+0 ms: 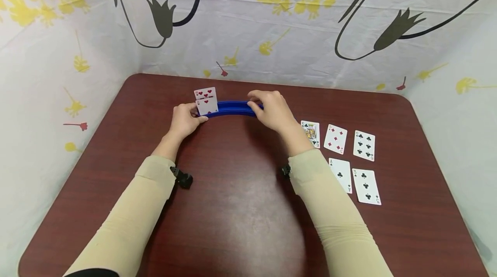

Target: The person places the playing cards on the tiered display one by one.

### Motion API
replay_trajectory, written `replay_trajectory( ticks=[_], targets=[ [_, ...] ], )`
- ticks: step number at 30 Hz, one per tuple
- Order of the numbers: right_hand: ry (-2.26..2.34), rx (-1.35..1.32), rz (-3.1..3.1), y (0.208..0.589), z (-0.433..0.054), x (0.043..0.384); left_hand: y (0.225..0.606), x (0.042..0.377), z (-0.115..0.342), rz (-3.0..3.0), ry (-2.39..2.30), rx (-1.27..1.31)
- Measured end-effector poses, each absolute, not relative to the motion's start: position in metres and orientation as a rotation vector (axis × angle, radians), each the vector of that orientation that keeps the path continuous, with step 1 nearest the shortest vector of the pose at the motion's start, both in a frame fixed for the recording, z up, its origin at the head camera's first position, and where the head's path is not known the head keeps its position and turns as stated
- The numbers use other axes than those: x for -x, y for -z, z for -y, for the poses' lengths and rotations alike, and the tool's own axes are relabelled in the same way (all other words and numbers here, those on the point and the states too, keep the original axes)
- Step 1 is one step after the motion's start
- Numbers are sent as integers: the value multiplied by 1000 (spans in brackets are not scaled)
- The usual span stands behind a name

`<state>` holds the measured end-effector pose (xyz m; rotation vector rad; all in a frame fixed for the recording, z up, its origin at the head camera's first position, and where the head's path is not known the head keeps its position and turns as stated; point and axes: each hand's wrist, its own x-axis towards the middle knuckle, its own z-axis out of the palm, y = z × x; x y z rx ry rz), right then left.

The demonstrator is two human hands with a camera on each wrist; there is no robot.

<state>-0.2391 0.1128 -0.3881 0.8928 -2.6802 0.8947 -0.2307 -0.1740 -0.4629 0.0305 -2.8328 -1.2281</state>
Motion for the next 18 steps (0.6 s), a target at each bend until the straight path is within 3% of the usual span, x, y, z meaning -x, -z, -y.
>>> replay_trajectory(
  ticks=[18],
  targets=[
    [-930,-842,2605,389,-145,237,469,235,171,2817,1205,14]
  ],
)
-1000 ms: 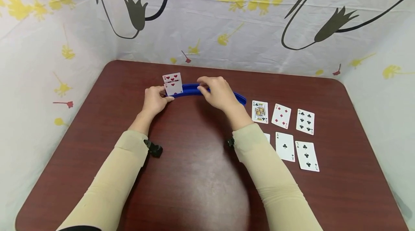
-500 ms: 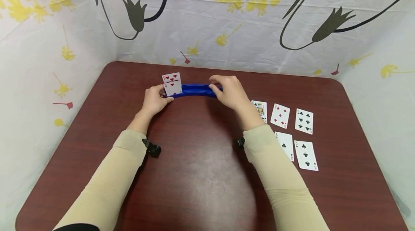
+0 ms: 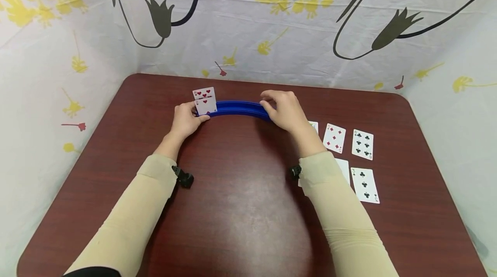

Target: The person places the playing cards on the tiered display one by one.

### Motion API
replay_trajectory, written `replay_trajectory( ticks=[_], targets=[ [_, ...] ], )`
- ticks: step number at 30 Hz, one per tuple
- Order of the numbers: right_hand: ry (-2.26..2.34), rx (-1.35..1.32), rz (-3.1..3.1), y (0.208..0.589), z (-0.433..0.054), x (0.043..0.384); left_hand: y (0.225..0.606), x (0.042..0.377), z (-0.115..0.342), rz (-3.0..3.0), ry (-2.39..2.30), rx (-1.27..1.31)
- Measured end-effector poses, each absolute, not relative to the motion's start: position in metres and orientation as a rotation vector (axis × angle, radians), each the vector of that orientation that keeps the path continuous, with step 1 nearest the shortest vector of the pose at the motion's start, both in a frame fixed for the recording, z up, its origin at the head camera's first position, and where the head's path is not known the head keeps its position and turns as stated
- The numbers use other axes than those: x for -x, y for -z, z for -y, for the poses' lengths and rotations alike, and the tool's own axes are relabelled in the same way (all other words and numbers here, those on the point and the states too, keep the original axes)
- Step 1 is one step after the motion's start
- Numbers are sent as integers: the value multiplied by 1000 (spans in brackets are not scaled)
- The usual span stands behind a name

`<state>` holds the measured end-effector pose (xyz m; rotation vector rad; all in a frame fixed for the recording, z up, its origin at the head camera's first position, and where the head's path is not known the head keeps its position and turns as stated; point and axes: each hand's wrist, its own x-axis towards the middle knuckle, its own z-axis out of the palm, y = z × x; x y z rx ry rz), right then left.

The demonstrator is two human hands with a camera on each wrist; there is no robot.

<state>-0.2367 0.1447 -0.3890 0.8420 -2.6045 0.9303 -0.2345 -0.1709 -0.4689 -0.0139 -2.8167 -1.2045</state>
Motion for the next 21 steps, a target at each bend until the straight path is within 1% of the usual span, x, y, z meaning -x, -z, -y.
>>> replay_trajectory(
  ticks=[7,21],
  targets=[
    [-937,-823,2592,388,-155,237,467,234,171,2833,1157,30],
    [-944,-734,2603,388,-185,236,466,232,169,2799,1242,-48]
  ],
)
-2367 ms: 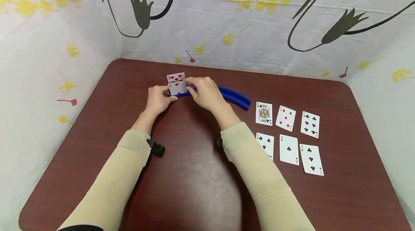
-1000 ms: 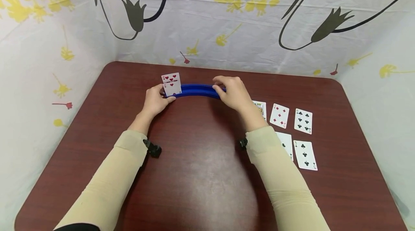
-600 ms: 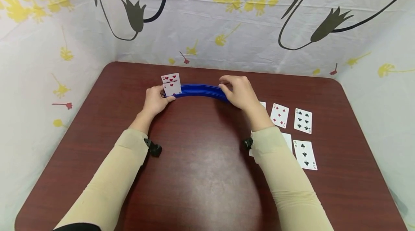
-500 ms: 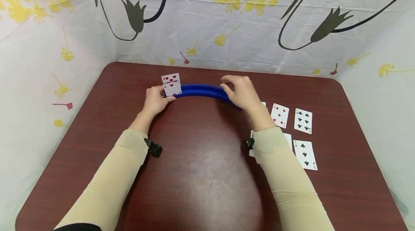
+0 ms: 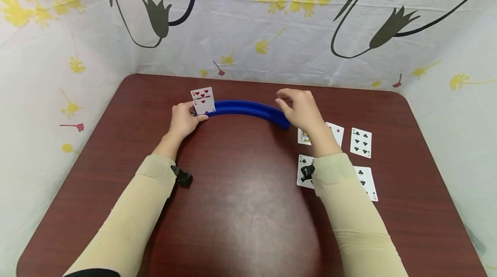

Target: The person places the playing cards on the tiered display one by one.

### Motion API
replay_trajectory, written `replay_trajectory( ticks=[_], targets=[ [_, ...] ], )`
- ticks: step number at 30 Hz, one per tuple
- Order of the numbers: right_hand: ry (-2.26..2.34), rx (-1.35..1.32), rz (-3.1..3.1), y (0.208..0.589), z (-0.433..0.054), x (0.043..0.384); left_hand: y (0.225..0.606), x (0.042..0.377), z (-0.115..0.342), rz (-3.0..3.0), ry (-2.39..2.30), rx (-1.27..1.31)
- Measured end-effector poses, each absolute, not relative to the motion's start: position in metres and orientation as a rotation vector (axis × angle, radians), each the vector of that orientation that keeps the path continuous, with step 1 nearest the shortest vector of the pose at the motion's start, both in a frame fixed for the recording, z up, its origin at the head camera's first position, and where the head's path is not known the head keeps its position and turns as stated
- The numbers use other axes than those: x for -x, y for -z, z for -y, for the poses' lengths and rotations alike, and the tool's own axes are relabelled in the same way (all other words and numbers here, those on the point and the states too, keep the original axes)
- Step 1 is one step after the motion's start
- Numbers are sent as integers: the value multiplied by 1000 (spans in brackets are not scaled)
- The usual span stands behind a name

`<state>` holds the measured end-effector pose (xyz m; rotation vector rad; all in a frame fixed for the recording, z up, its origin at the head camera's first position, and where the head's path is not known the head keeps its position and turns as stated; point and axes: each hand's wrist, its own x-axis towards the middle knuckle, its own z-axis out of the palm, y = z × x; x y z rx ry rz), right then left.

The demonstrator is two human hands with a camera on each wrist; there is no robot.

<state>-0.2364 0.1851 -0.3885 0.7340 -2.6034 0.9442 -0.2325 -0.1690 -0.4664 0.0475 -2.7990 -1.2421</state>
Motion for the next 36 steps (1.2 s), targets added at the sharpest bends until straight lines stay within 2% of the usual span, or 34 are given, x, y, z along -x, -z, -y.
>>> replay_trajectory(
  ticks=[36],
  targets=[
    [-840,-573,2645,393,-251,222,469,231,171,2767,1180,-49]
  ],
)
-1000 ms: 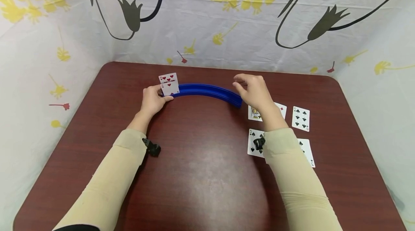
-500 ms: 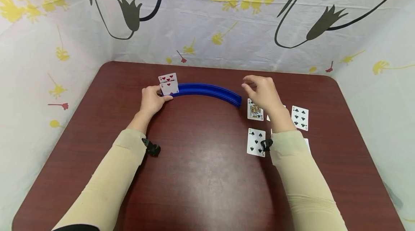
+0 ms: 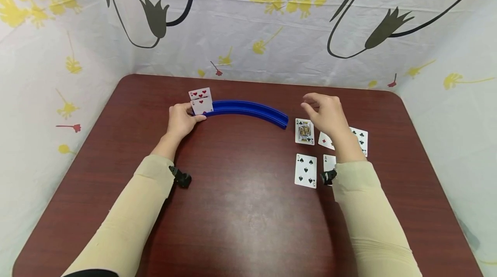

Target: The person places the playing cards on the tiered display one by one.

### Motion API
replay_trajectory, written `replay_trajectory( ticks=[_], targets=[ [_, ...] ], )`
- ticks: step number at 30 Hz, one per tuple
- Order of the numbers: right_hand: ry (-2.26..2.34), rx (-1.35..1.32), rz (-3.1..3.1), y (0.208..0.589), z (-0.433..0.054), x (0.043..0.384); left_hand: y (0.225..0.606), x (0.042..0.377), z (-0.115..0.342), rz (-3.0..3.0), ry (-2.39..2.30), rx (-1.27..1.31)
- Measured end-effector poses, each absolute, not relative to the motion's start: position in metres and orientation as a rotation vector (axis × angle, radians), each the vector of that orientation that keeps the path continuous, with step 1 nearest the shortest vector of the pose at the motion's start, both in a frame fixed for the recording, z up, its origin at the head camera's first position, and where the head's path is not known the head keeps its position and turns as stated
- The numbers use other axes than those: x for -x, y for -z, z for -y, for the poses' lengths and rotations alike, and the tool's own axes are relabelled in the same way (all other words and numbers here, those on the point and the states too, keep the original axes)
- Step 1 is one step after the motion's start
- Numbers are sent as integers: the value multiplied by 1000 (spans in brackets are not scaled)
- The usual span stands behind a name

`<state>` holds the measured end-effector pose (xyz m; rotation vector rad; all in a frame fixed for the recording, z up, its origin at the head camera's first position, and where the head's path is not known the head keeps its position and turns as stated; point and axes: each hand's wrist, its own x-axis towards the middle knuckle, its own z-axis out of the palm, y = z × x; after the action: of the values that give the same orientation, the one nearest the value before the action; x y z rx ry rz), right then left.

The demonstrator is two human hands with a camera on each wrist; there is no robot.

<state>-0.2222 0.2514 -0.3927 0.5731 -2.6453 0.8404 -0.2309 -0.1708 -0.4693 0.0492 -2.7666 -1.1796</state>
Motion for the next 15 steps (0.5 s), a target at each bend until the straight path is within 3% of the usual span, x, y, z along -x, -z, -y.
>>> replay_trajectory(
  ticks=[15],
  targets=[
    [-796,-481,2702,388,-276,211,469,230,171,2768,1171,-68]
  ],
)
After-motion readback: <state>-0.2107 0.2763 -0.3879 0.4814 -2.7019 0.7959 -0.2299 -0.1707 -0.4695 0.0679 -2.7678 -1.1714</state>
